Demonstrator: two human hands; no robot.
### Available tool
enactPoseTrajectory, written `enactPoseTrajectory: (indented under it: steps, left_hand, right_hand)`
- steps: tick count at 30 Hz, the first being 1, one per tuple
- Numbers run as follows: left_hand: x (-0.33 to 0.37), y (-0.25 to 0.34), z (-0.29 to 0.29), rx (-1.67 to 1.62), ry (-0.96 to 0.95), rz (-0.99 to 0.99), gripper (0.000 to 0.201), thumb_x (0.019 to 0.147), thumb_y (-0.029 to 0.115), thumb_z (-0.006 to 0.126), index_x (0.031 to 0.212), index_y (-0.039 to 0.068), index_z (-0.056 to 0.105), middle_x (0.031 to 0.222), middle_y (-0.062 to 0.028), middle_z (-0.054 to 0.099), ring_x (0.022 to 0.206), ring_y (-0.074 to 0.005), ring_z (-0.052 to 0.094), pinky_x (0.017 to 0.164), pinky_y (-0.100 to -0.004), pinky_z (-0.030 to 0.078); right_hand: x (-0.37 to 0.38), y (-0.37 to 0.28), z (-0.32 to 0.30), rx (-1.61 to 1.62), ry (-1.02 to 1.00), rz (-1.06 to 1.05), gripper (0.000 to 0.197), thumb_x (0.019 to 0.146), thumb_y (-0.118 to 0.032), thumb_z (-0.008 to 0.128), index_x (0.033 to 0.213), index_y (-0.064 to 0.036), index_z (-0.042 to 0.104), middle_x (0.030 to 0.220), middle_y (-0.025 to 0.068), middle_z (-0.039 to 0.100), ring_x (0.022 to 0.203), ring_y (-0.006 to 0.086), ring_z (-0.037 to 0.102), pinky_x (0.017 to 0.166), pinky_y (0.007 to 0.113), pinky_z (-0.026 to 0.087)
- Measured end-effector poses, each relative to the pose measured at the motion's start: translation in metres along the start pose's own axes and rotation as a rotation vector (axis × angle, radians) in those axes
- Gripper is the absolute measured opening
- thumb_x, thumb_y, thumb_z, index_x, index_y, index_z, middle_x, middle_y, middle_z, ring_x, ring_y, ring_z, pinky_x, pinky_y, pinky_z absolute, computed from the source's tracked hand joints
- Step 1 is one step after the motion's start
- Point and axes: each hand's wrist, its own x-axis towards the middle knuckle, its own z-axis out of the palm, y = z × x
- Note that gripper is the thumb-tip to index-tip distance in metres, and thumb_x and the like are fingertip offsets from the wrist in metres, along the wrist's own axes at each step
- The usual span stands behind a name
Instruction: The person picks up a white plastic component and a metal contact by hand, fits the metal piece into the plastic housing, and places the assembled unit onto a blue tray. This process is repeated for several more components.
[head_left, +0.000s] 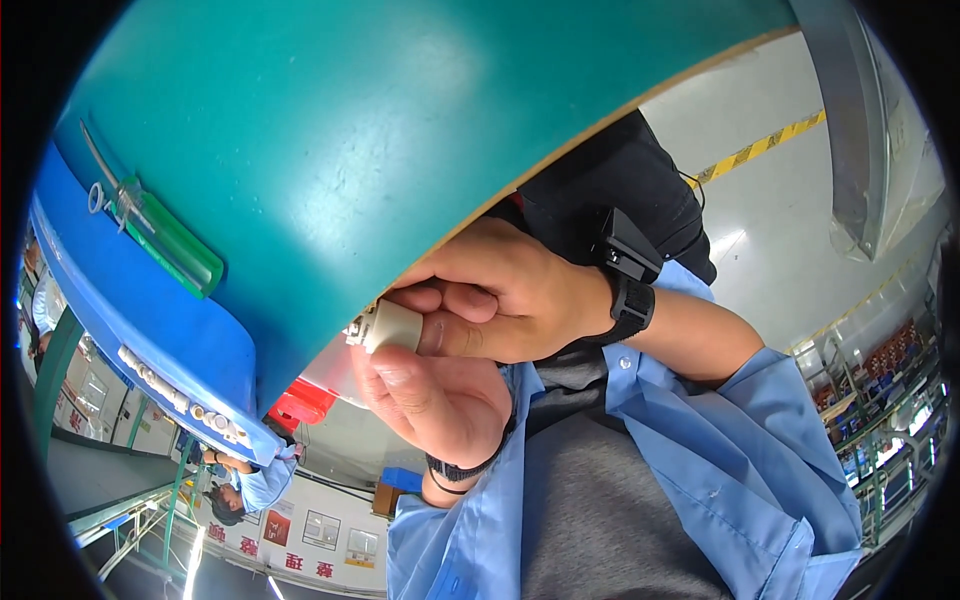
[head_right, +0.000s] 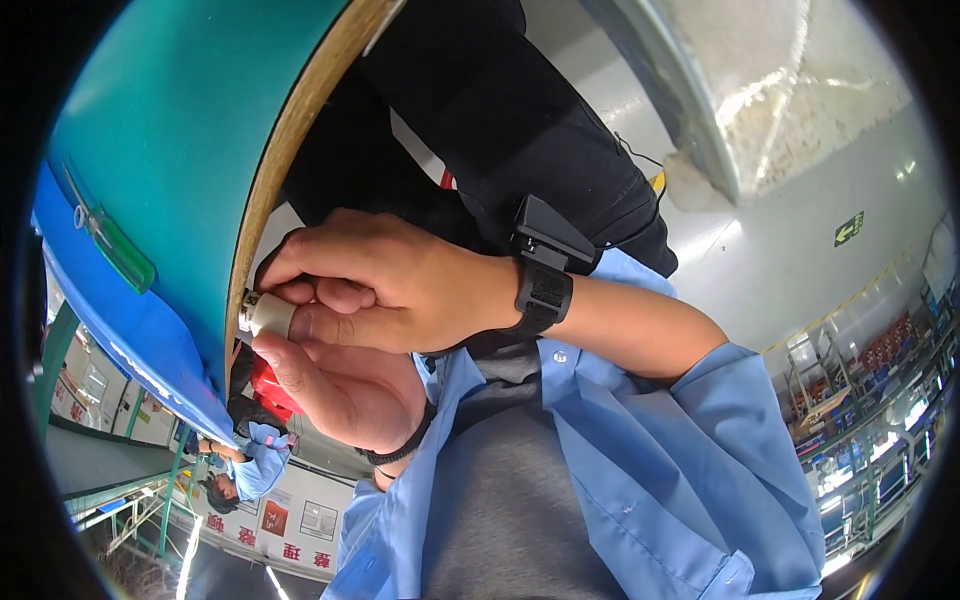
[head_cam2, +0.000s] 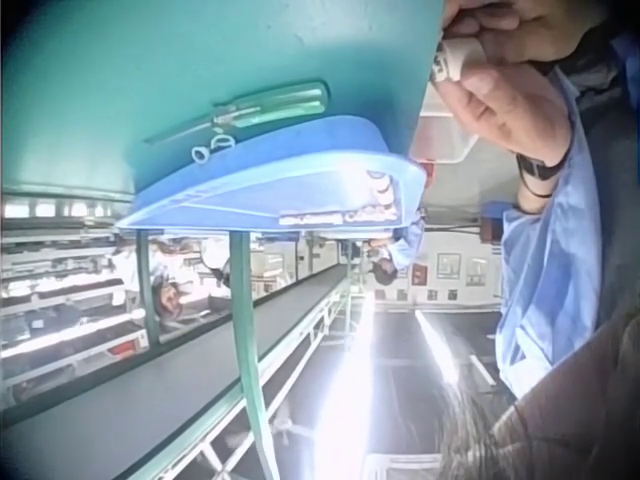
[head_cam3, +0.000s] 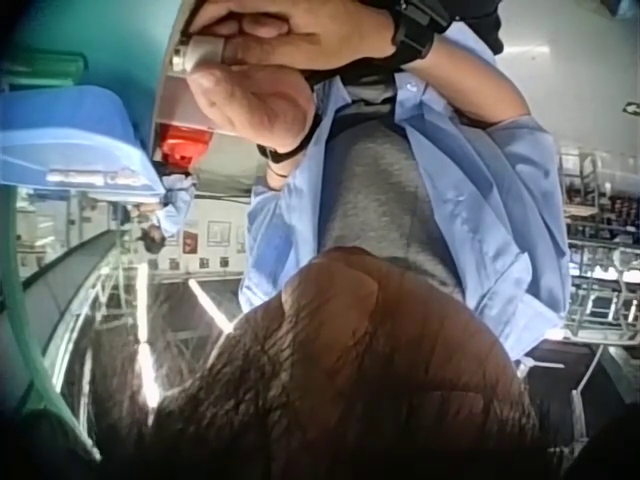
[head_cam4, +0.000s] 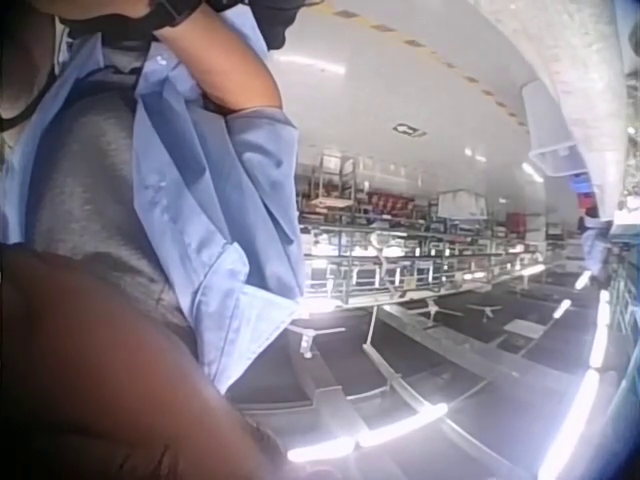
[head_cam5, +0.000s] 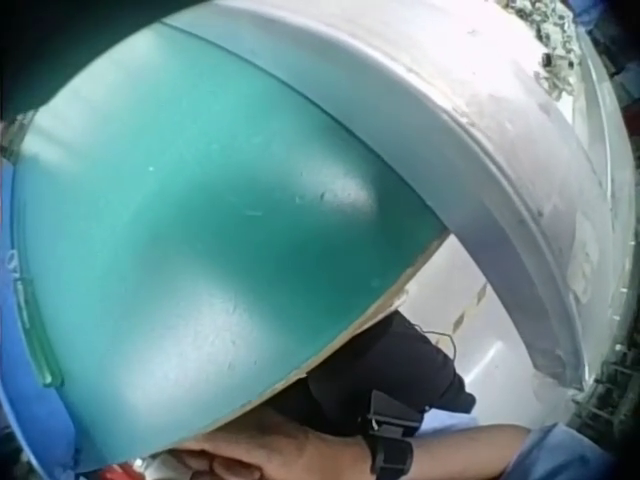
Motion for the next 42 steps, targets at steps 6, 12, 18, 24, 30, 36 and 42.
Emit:
enactPoseTrajectory:
  steps: [6, 12, 18, 24, 30, 36, 42]
  left_hand:
    - [0.003, -0.002, -0.001, 0.019, -0.057, 0.033, 0.048, 0.108, 0.036, 0.042, 0.113, -0.011, 0.049, 0.104, -0.0208, 0.056, 0.085, -0.0276, 0.060, 0.078, -0.0360, 0.049]
    - [0.003, 0.000, 0.005, -0.053, -0.029, 0.015, 0.048, 0.109, 0.035, 0.042, 0.114, -0.012, 0.049, 0.105, -0.0204, 0.057, 0.086, -0.0280, 0.061, 0.079, -0.0358, 0.050]
    - [0.003, 0.004, 0.010, -0.100, -0.025, 0.024, 0.047, 0.108, 0.035, 0.044, 0.118, -0.011, 0.050, 0.109, -0.0209, 0.059, 0.088, -0.0280, 0.061, 0.083, -0.0349, 0.049]
    - [0.005, 0.010, 0.006, 0.005, -0.080, 0.033, 0.043, 0.108, 0.031, 0.045, 0.118, -0.010, 0.052, 0.108, -0.0205, 0.061, 0.091, -0.0268, 0.061, 0.088, -0.0359, 0.049]
    - [-0.013, 0.031, 0.005, -0.015, -0.260, -0.018, 0.039, 0.106, 0.030, 0.047, 0.113, -0.008, 0.055, 0.105, -0.0198, 0.064, 0.096, -0.0258, 0.062, 0.092, -0.0372, 0.047]
    - [-0.051, 0.057, 0.011, 0.065, -0.446, -0.028, 0.054, 0.102, 0.042, 0.048, 0.113, -0.010, 0.055, 0.100, -0.0218, 0.064, 0.095, -0.0285, 0.063, 0.088, -0.0372, 0.050]
    - [-0.080, 0.071, 0.019, 0.061, -0.560, -0.093, 0.038, 0.102, 0.028, 0.050, 0.115, -0.008, 0.057, 0.106, -0.0178, 0.063, 0.098, -0.0232, 0.061, 0.089, -0.0331, 0.048]
  right_hand:
    - [0.002, 0.004, -0.003, -0.024, 0.028, -0.056, 0.040, 0.087, -0.022, 0.079, 0.121, -0.0033, 0.067, 0.104, 0.0089, 0.070, 0.089, 0.0238, 0.067, 0.076, 0.032, 0.052]
    - [0.007, 0.011, 0.004, 0.021, 0.134, -0.120, 0.027, 0.087, -0.012, 0.073, 0.113, -0.0041, 0.068, 0.078, 0.0030, 0.064, 0.074, 0.0238, 0.060, 0.072, 0.036, 0.046]
    - [0.010, 0.012, 0.005, 0.015, 0.173, -0.167, 0.028, 0.086, -0.010, 0.072, 0.113, -0.0048, 0.068, 0.079, 0.0008, 0.064, 0.071, 0.0226, 0.060, 0.075, 0.036, 0.046]
    - [0.008, 0.001, -0.008, -0.157, 0.008, -0.163, 0.039, 0.085, -0.022, 0.081, 0.118, -0.0053, 0.067, 0.105, 0.0053, 0.070, 0.087, 0.0211, 0.067, 0.076, 0.030, 0.053]
    - [-0.004, -0.030, -0.008, -0.201, 0.006, -0.185, 0.037, 0.089, -0.026, 0.078, 0.115, -0.0051, 0.065, 0.110, 0.0103, 0.069, 0.092, 0.0252, 0.066, 0.082, 0.035, 0.050]
    - [-0.020, -0.086, -0.013, -0.346, 0.023, -0.412, 0.034, 0.089, -0.025, 0.076, 0.113, -0.0049, 0.066, 0.115, 0.0157, 0.066, 0.094, 0.0293, 0.066, 0.082, 0.040, 0.048]
    - [-0.039, -0.129, -0.026, -0.494, -0.090, -0.608, 0.034, 0.080, -0.017, 0.079, 0.110, -0.0064, 0.066, 0.117, 0.0153, 0.065, 0.095, 0.0294, 0.066, 0.078, 0.039, 0.046]
